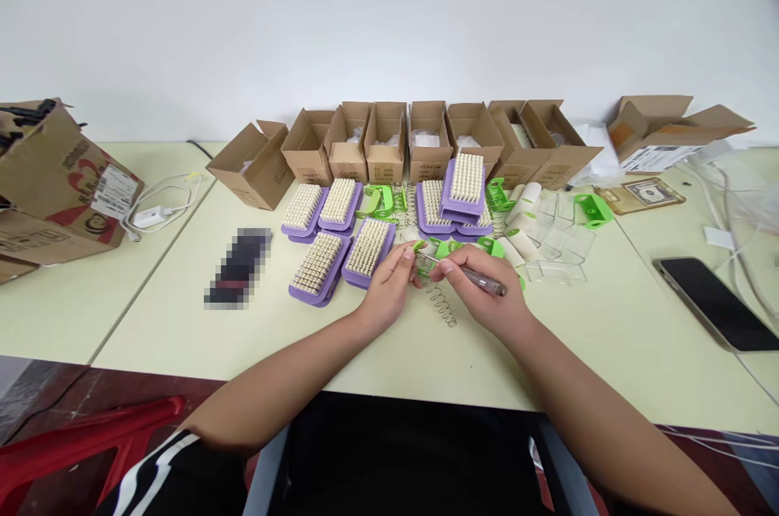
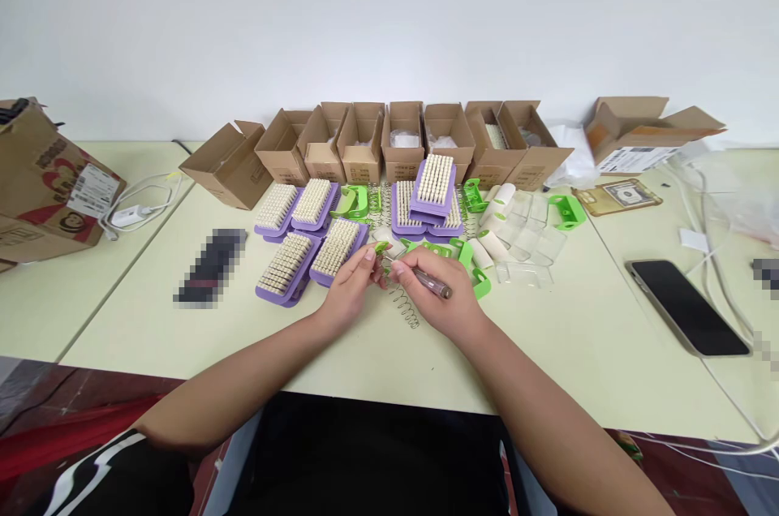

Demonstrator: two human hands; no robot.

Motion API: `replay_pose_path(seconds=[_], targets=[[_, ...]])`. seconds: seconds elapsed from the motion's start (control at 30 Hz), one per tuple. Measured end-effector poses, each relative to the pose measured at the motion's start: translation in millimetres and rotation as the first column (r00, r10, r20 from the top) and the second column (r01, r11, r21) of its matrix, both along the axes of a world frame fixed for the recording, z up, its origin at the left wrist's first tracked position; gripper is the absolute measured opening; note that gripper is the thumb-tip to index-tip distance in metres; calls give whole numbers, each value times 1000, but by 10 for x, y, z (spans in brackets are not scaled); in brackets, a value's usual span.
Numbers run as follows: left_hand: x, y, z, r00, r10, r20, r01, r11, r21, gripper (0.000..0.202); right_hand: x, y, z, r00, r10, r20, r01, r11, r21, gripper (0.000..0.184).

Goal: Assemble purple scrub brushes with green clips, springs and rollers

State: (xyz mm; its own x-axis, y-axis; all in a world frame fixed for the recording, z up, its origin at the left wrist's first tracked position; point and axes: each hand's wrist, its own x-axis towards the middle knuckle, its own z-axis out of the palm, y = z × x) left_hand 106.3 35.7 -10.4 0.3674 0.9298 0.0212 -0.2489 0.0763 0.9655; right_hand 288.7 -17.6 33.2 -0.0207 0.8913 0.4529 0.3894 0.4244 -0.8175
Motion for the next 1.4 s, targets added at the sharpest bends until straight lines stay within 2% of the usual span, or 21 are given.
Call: replay_pose_path(seconds=[0.13,0.2,0.3,0.5,0.63,0.8,0.93,1.03,1.23,1.4], targets=[[-6,45,-25,992,-5,128,26,987,-156,53,-64,-2,-53,999,17,32,-18,999,37,19],[-6,68,-58,986,-7,169,40,981,-188,53,-90,-2,-69,999,21,34,-23,999,34,19],[0,76,-78,983,-13,185,50,980,-193,52,-107,-6,-71,999,19,41,-21,999,28,20],[15,35,-17,988,20,153,8,983,-181,52,-96,-29,-23,994,-21,111,15,998,55,19],[12,33,-18,990,21,140,2,987,-161,50,-87,-8,-27,999,-51,19,51,999,-6,24],[0,69,3,970,-13,241,75,965,-250,46,-72,2,-51,987,-107,-121,101,994,-48,30],[-28,87,92,940,-23,341,143,933,-330,39,-39,5,-39,954,-165,-250,162,986,-34,30],[-46,77,161,916,-57,397,216,903,-370,35,-25,42,-37,928,-191,-322,174,981,-80,27],[-54,38,253,873,-118,473,320,870,-375,29,-58,83,-152,940,-147,-308,118,987,-111,21],[-65,43,279,864,-89,495,317,860,-400,26,-96,78,-256,964,-115,-239,99,992,-81,20]])
